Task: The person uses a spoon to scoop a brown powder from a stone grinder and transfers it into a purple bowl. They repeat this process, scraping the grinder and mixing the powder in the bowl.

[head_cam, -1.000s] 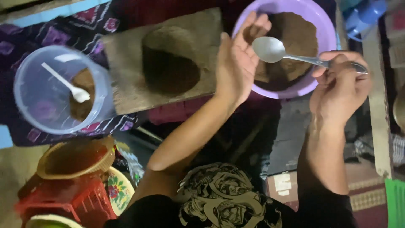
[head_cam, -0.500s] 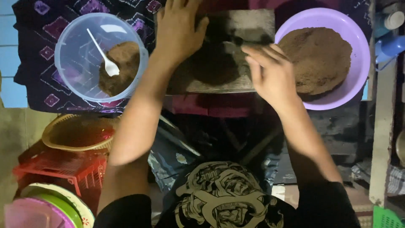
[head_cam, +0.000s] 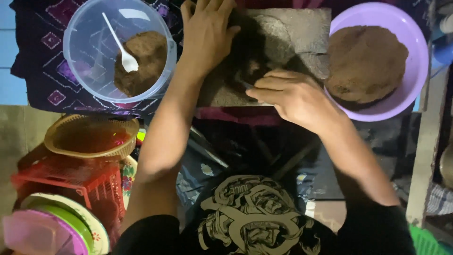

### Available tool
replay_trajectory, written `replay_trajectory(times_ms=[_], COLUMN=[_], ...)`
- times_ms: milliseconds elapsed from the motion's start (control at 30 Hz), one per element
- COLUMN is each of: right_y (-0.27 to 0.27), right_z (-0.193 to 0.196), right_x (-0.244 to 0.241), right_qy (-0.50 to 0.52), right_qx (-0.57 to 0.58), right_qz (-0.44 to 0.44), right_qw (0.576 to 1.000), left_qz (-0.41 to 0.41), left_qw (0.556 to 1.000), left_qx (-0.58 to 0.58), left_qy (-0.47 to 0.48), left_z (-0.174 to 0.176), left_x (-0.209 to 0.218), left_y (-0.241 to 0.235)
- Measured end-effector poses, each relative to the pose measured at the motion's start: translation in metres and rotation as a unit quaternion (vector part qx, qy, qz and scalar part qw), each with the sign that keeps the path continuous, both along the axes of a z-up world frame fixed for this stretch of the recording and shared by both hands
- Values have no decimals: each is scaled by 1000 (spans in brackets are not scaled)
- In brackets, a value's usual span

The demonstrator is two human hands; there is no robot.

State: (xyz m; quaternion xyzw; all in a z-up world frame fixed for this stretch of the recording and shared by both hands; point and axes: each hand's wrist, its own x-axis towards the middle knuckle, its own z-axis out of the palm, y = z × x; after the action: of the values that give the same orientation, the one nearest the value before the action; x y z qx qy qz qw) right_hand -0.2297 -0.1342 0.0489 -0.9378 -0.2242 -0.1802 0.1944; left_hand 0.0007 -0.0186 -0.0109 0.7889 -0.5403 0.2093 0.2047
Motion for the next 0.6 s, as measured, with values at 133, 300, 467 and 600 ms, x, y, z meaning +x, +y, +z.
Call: replay_trajectory(times_ms=[133,300,467,600], right_y=[-19,-22,-15,15], right_z=[-14,-33,-53,-56], right_x=[-8,1,-25,-44], right_qy=[74,32,-49,-56], right_qx=[-2,-99,16,33], right_qz=[-43,-182,-254,-337], right_qw=[996,978,966,939], left_qz=[19,16,14,14], left_qw=[1000,1000,1000,1000], left_qx=[11,-4,-1,14], left_qy=[-10,-13,-19,11], left_z=[3,5,7,8], left_x=[-12,-19,-23,-26], left_y=[11,16,21,20])
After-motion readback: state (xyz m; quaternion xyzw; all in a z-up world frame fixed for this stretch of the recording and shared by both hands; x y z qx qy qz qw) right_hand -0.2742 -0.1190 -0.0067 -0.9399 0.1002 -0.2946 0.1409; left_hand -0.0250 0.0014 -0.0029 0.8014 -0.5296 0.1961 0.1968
